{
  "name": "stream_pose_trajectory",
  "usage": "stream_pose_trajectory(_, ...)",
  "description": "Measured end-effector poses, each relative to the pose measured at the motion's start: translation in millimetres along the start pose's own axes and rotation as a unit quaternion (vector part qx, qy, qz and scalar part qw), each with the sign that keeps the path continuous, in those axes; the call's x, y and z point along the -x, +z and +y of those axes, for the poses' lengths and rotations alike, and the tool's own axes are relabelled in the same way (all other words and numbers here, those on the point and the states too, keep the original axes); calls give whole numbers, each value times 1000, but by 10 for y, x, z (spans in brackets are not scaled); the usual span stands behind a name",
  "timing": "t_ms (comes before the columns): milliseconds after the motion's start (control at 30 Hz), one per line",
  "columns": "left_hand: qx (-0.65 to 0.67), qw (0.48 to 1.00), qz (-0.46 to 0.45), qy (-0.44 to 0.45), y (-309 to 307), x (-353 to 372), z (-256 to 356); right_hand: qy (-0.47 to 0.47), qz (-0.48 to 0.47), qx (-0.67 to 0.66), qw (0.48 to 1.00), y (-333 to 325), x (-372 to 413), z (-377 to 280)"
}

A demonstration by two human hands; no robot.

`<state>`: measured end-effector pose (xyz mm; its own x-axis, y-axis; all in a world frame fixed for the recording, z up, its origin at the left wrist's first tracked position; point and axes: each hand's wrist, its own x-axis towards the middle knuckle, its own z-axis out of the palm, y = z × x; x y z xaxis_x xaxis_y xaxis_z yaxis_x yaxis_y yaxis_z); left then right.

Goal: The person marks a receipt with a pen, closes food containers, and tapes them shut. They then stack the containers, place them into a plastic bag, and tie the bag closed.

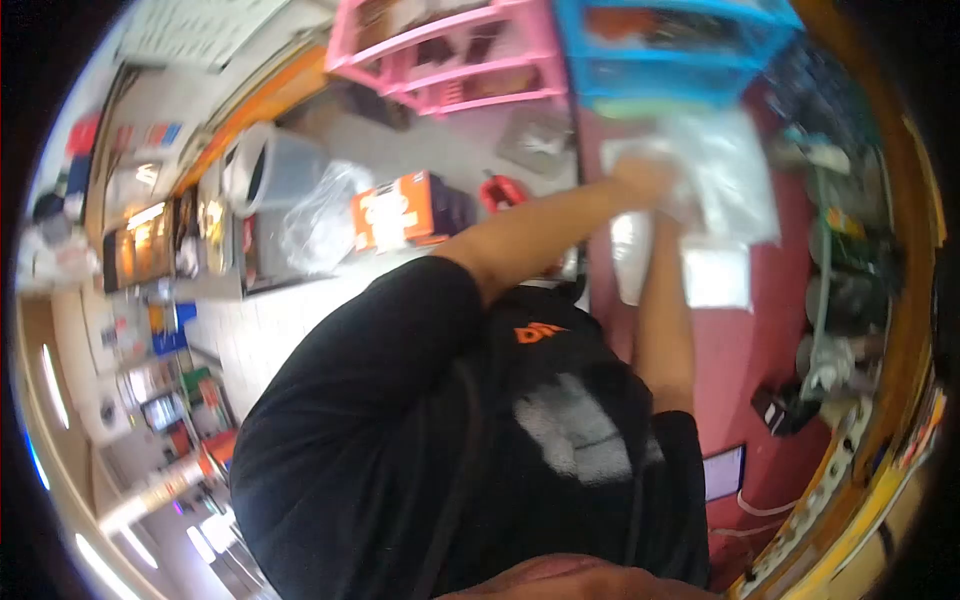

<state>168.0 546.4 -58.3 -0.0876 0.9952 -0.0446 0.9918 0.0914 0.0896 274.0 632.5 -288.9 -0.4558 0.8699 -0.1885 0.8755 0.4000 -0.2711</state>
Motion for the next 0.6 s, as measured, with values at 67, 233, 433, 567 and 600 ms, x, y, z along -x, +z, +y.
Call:
stream_pose_trajectory(67, 67, 998, 2, -12, -90, 111, 29, -26, 22, -44, 998, -365, 102, -197)
stream_pose_trajectory(233, 116, 987, 107, 17, -521, 928, -76, -84, 58, -118, 988, -680, 335, -411)
stream_pose_trajectory(433, 189, 935, 298, 33, -949, 2674, -800, -132, 80, -193, 969, -920, 1017, -587)
stream_pose_trajectory(567, 169, 895, 400, -104, -1092, 3763, -1382, -112, 51, -140, 983, -1497, 1562, -974)
stream_pose_trajectory(600, 166, 873, 428, -162, -1064, 3998, -1540, -163, 83, -169, 969, -1881, 1835, -1401)
